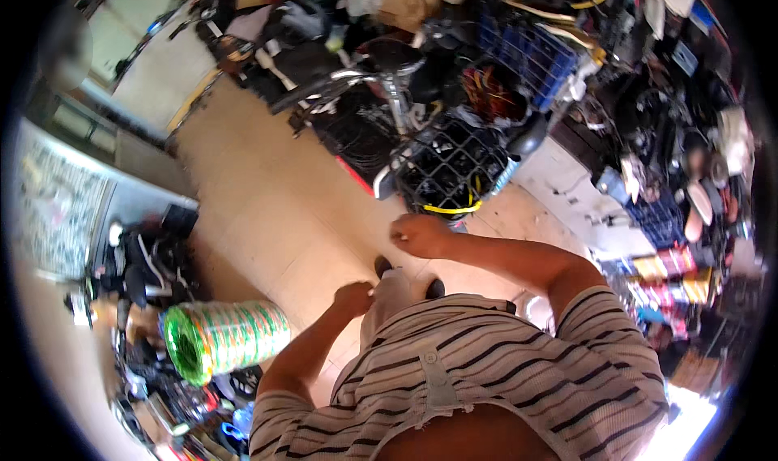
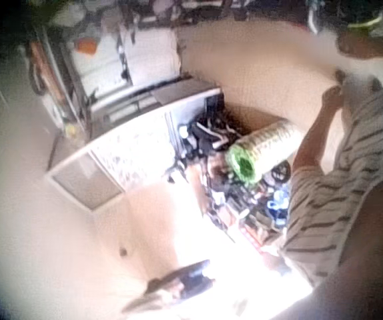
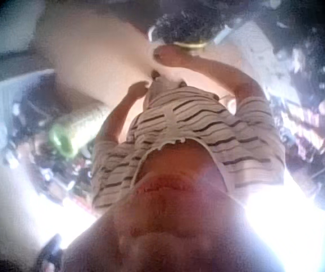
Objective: The person sits on a low stool in a cluttered workshop, handling a bundle of multicolored wires and small electrical components. They sort through the wires, move to a scooter to inspect its wiring, and then return to the stool to assemble small parts, possibly switches or connectors, using their hands.
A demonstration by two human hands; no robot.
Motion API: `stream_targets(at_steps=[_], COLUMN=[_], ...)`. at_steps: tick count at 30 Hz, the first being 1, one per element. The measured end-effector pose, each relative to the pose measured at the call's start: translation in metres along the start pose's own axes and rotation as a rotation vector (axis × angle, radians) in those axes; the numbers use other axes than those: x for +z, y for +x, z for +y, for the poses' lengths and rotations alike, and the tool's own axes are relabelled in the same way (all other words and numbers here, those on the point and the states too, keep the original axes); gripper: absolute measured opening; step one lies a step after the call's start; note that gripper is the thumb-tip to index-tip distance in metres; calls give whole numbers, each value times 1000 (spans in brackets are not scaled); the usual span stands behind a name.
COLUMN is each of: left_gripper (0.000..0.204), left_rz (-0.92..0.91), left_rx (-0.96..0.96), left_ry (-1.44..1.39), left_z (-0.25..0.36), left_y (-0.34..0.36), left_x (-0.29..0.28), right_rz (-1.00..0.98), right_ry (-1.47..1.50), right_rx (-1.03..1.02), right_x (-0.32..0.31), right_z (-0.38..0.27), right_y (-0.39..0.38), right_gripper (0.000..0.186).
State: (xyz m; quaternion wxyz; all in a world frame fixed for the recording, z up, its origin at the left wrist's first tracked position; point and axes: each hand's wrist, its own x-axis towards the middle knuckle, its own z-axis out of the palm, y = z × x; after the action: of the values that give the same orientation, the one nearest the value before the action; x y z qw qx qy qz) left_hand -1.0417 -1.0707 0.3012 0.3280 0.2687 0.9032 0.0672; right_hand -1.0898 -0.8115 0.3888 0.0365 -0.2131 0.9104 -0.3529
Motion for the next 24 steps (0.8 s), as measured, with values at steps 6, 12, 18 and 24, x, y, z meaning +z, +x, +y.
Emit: stream_targets(at_steps=[6, 12, 18, 24], left_gripper=[31, 30, 33, 32], left_rz=[-32, -216, -200, -87], left_rx=[-281, -45, -77, -171], left_ry=[-417, -704, -541, -651], left_z=[-78, -183, -224, -226], left_y=[-53, -29, 6, 79], left_x=[71, 204, 132, -15], right_rz=[220, 550, 736, 1028], right_ry=[259, 582, 417, 432], right_rx=[520, 695, 834, 770], right_x=[-25, -23, -67, -157], right_z=[86, 115, 141, 158], right_y=[-87, -94, -59, 23], right_gripper=[15, 17, 21, 23])
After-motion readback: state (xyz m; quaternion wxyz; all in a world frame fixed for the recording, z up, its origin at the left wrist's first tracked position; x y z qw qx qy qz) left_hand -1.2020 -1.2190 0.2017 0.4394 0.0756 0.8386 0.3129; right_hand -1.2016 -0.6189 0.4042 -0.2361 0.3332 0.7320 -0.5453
